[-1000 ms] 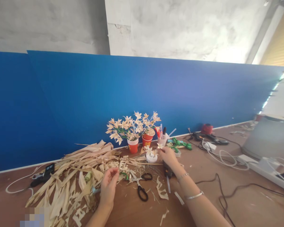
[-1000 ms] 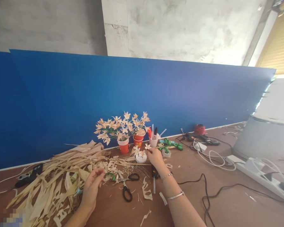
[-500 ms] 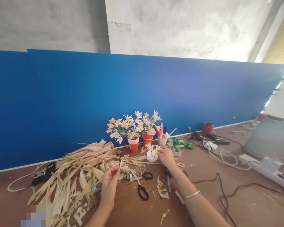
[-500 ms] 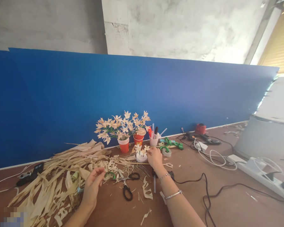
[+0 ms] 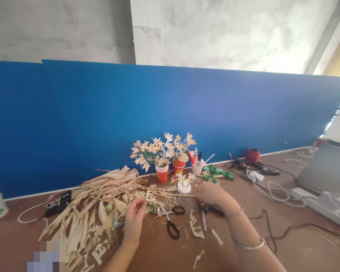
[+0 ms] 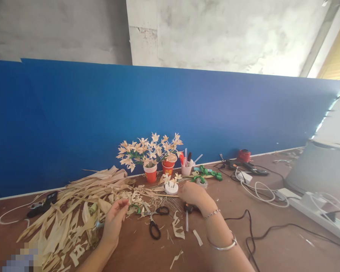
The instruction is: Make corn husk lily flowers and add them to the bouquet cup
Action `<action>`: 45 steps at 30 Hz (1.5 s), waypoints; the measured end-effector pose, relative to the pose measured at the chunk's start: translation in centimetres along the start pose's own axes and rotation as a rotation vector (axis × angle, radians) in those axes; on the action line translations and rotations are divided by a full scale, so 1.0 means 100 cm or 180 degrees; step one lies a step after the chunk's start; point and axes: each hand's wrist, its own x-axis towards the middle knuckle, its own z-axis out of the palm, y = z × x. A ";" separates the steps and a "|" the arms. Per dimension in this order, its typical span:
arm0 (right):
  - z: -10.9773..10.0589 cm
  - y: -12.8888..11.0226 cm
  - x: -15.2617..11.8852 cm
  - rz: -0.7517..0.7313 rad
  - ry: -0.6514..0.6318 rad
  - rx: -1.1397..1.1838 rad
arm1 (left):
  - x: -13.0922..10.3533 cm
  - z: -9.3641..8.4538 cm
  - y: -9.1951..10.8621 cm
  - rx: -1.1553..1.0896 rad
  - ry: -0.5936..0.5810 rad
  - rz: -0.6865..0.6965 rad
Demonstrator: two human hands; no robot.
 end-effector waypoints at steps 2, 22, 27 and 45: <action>0.001 -0.012 -0.008 -0.0474 -0.0589 0.0284 | -0.001 -0.001 0.001 0.0439 -0.0248 0.0320; 0.083 -0.075 0.005 -0.1901 0.0216 0.0157 | -0.023 0.007 0.008 0.2018 -0.1762 0.1461; 0.079 -0.074 0.004 -0.1853 0.0176 0.0160 | -0.010 0.004 -0.004 0.1310 -0.1096 0.0918; 0.093 -0.090 0.000 -0.1309 -0.0334 0.1634 | 0.001 -0.006 0.013 0.0086 0.0109 0.0026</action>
